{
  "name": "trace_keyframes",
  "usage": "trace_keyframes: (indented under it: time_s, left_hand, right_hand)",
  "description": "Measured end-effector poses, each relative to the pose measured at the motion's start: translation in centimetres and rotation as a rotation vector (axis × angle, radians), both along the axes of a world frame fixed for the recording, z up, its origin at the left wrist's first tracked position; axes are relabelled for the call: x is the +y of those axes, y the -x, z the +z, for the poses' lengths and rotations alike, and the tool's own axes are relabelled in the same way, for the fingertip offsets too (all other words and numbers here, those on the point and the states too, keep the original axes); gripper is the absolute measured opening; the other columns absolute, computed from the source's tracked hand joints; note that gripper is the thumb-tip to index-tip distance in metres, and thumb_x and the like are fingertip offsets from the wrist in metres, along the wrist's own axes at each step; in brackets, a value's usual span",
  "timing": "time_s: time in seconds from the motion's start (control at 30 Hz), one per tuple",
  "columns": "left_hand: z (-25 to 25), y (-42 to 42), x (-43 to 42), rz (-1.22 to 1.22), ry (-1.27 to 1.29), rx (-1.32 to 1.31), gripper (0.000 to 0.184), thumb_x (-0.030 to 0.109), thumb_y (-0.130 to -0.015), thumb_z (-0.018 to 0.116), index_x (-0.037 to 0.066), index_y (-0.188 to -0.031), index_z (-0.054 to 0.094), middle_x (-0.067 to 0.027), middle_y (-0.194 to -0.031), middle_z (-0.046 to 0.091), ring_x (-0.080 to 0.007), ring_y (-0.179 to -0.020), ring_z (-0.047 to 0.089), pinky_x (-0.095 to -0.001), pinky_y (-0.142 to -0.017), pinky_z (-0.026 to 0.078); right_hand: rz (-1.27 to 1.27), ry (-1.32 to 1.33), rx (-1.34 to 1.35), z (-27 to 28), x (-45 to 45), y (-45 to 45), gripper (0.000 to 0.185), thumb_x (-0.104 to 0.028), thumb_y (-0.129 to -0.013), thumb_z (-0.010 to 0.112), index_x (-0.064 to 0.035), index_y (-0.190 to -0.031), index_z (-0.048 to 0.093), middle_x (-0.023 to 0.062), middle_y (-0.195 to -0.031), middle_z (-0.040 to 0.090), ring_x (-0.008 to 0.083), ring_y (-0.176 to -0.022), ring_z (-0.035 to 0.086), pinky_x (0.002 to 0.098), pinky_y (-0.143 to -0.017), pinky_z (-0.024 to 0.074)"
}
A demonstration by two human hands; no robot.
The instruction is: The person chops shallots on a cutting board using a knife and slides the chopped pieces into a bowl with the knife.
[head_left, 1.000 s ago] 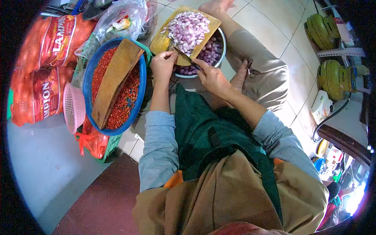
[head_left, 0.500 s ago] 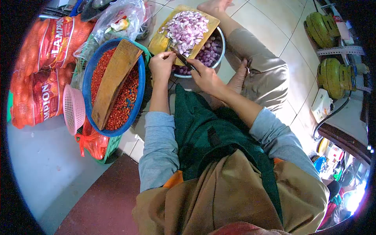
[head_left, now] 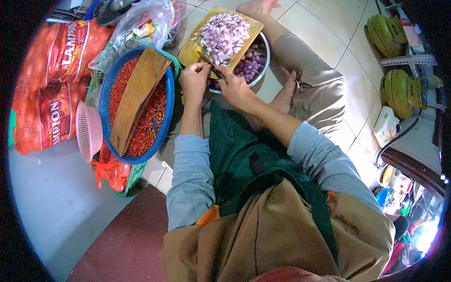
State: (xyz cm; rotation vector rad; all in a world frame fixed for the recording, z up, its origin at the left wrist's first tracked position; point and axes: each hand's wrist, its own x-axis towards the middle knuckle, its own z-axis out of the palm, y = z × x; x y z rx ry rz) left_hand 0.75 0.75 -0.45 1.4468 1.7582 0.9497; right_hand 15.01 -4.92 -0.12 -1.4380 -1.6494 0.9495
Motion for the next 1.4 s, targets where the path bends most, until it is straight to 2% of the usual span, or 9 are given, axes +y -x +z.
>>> trace_keyframes:
  time_s: [0.17,0.27,0.37,0.63,0.77,1.0,1.07,1.2,1.4]
  left_hand:
    - [0.2,-0.4,-0.7,0.019,-0.082,-0.050,0.022,0.017,-0.078,0.072,0.000,-0.092,0.072,-0.0123,-0.078,0.071,-0.0173,-0.068,0.067,-0.0304,-0.065,0.052]
    - [0.0,-0.3,-0.6,0.031,-0.113,-0.029,0.021,0.017,-0.078,0.072,0.000,-0.091,0.072,-0.0123,-0.078,0.071,-0.0169,-0.068,0.067,-0.0303,-0.065,0.051]
    - [0.2,-0.4,-0.6,0.034,-0.133,-0.013,0.021,0.018,-0.078,0.071,0.000,-0.091,0.072,-0.0123,-0.078,0.071,-0.0168,-0.068,0.067,-0.0302,-0.066,0.051]
    - [-2.2,0.4,0.2,0.065,-0.064,-0.144,0.021,0.018,-0.081,0.067,0.002,-0.093,0.072,-0.0109,-0.077,0.070,-0.0167,-0.069,0.066,-0.0298,-0.067,0.051]
    - [-2.2,0.4,0.2,0.045,-0.074,-0.169,0.020,0.016,-0.083,0.064,0.002,-0.095,0.072,-0.0107,-0.079,0.071,-0.0168,-0.070,0.065,-0.0296,-0.068,0.051]
    - [-2.6,0.4,0.5,-0.002,-0.215,-0.248,0.018,0.007,-0.087,0.056,0.002,-0.099,0.069,-0.0134,-0.092,0.071,-0.0224,-0.082,0.068,-0.0335,-0.077,0.052]
    - [-2.2,0.5,0.3,-0.005,-0.251,-0.139,0.019,0.005,-0.086,0.054,0.002,-0.099,0.068,-0.0150,-0.096,0.070,-0.0258,-0.087,0.067,-0.0354,-0.080,0.051]
    - [-0.9,0.0,-0.2,-0.003,-0.421,0.116,0.022,0.001,-0.085,0.052,0.003,-0.100,0.068,-0.0173,-0.098,0.067,-0.0319,-0.092,0.064,-0.0387,-0.081,0.050]
    - [-0.4,0.1,-0.5,-0.001,-0.413,0.083,0.025,0.004,-0.086,0.052,0.006,-0.107,0.066,-0.0165,-0.101,0.064,-0.0333,-0.096,0.060,-0.0394,-0.086,0.047]
  right_hand:
    - [0.023,-0.028,-0.023,1.5,-2.0,-1.1,0.041,-0.007,-0.088,0.051,-0.0044,-0.128,0.045,0.0300,-0.085,0.063,0.0437,-0.083,0.064,0.0518,-0.076,0.0502]
    - [0.034,0.095,-0.209,2.5,-3.8,-2.7,0.041,-0.008,-0.089,0.051,-0.0086,-0.129,0.045,0.0286,-0.086,0.063,0.0432,-0.084,0.064,0.0522,-0.076,0.0501]
    - [0.076,0.151,-0.195,3.7,-4.2,-4.1,0.045,-0.008,-0.089,0.055,-0.0140,-0.133,0.046,0.0301,-0.095,0.062,0.0437,-0.093,0.062,0.0513,-0.080,0.0497]
    - [0.090,-0.121,-0.307,4.5,-1.4,-5.3,0.043,-0.012,-0.088,0.056,-0.0124,-0.130,0.048,0.0242,-0.092,0.065,0.0404,-0.086,0.064,0.0494,-0.075,0.0513]
    - [0.122,0.008,-0.270,4.7,-2.2,-5.9,0.047,-0.007,-0.087,0.057,-0.0130,-0.133,0.049,0.0224,-0.110,0.063,0.0396,-0.099,0.062,0.0462,-0.084,0.0505]
    - [0.252,-0.006,-0.349,3.8,-3.5,-6.7,0.046,-0.010,-0.087,0.057,-0.0160,-0.131,0.050,0.0212,-0.104,0.064,0.0386,-0.094,0.063,0.0462,-0.081,0.0512]
    - [0.255,-0.055,-0.386,3.2,-2.7,-6.7,0.043,-0.013,-0.087,0.056,-0.0154,-0.130,0.050,0.0218,-0.094,0.064,0.0391,-0.087,0.064,0.0474,-0.075,0.0518]
    - [0.224,-0.114,-0.457,2.5,0.8,-6.4,0.044,-0.011,-0.087,0.057,-0.0150,-0.130,0.051,0.0214,-0.097,0.065,0.0381,-0.091,0.064,0.0458,-0.077,0.0512]
    - [0.173,-0.221,-0.333,5.3,2.7,-6.4,0.044,-0.006,-0.086,0.059,-0.0126,-0.129,0.053,0.0214,-0.108,0.063,0.0378,-0.097,0.062,0.0427,-0.082,0.0506]
